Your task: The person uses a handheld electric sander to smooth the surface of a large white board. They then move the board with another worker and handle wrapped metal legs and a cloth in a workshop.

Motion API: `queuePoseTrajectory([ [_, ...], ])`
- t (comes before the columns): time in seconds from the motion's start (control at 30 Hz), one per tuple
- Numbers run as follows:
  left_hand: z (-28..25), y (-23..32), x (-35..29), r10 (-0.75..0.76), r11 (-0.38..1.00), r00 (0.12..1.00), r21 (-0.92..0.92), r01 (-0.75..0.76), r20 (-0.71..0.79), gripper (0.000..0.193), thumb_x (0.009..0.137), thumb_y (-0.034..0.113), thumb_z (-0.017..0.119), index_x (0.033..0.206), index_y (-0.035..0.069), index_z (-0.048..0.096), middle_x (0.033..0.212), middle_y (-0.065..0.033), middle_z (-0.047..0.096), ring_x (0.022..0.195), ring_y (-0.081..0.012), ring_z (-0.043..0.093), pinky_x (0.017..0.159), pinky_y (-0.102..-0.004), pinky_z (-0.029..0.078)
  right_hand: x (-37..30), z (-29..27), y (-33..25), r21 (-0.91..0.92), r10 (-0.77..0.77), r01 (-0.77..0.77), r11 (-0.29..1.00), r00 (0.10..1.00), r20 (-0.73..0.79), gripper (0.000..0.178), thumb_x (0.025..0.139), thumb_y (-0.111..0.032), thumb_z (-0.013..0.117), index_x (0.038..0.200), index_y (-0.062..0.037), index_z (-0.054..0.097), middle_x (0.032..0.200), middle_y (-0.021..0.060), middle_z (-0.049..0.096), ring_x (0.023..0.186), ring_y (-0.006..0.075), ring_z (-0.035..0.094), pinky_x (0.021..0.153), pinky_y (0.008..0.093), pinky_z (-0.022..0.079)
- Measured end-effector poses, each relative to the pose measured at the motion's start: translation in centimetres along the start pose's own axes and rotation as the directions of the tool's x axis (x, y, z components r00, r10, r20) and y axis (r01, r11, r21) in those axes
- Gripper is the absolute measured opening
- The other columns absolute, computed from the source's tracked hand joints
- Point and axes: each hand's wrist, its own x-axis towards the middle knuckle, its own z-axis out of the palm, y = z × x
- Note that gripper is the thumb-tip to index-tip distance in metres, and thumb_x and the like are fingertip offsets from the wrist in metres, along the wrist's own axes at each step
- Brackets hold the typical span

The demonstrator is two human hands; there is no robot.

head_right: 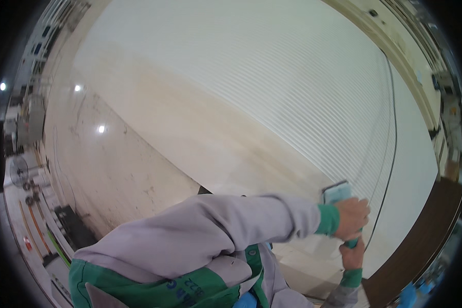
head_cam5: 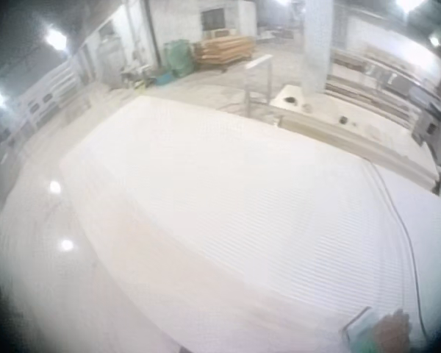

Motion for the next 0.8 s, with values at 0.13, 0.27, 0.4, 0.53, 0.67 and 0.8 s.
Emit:
queuePoseTrajectory([
  [0.13,-4.5,-0.1,-9.2,-0.113,0.992,0.976,-0.083,0.099,-0.186,0.029,0.080,0.037,0.072,0.085,0.009,0.068,0.095,-0.0067,0.061,0.094,-0.0251,0.056,0.078,-0.0396,0.046,-1.2,6.1,-3.4,-0.093,-0.272,0.293,0.951,0.943,0.189,0.030,0.076,-0.005,0.067,0.105,0.0011,0.063,0.083,0.0041,0.066,0.071,0.0170,0.061,0.062,0.0356,0.051],
  [0.27,-13.8,-3.0,-18.2,-0.224,0.974,0.932,-0.088,0.207,-0.284,0.027,0.080,0.035,0.072,0.082,0.009,0.066,0.091,-0.0066,0.060,0.092,-0.0256,0.058,0.078,-0.0394,0.046,-1.5,15.6,-13.0,-0.202,-0.363,0.429,0.880,0.884,0.295,0.029,0.081,-0.014,0.074,0.103,0.0033,0.066,0.087,0.0170,0.073,0.080,0.0291,0.072,0.072,0.0415,0.054],
  [0.4,-25.5,-8.0,-25.8,-0.311,0.948,0.855,-0.064,0.313,-0.415,0.024,0.079,0.035,0.073,0.079,0.011,0.066,0.085,-0.0045,0.060,0.087,-0.0251,0.061,0.077,-0.0401,0.047,-0.2,24.8,-25.4,-0.227,-0.353,0.471,0.852,0.838,0.416,0.037,0.082,-0.020,0.076,0.107,0.0033,0.064,0.092,0.0240,0.072,0.091,0.0428,0.072,0.075,0.0445,0.055],
  [0.53,-37.6,-13.7,-32.9,-0.309,0.929,0.803,0.021,0.370,-0.510,0.023,0.079,0.034,0.072,0.076,0.012,0.066,0.080,-0.0035,0.063,0.081,-0.0263,0.064,0.072,-0.0413,0.049,0.4,35.0,-37.9,-0.235,-0.359,0.468,0.852,0.848,0.390,0.031,0.083,-0.017,0.073,0.104,0.0055,0.069,0.085,0.0206,0.073,0.080,0.0276,0.074,0.070,0.0406,0.054],
  [0.67,-49.6,-20.3,-40.6,-0.275,0.893,0.783,0.154,0.423,-0.558,0.020,0.081,0.034,0.071,0.079,0.014,0.069,0.084,-0.0051,0.068,0.082,-0.0289,0.065,0.071,-0.0414,0.052,2.2,44.8,-50.6,-0.234,-0.458,0.598,0.767,0.765,0.453,0.040,0.083,-0.025,0.074,0.106,0.0069,0.067,0.087,0.0242,0.071,0.083,0.0320,0.074,0.073,0.0420,0.055],
  [0.8,-61.1,-27.0,-47.0,-0.254,0.795,0.739,0.301,0.527,-0.624,0.021,0.086,0.034,0.066,0.087,0.014,0.071,0.091,-0.0055,0.070,0.087,-0.0312,0.066,0.075,-0.0425,0.054,5.4,53.6,-62.0,-0.249,-0.568,0.738,0.627,0.652,0.502,0.057,0.080,-0.036,0.071,0.119,0.0045,0.060,0.099,0.0311,0.070,0.099,0.0508,0.066,0.084,0.0525,0.054],
])
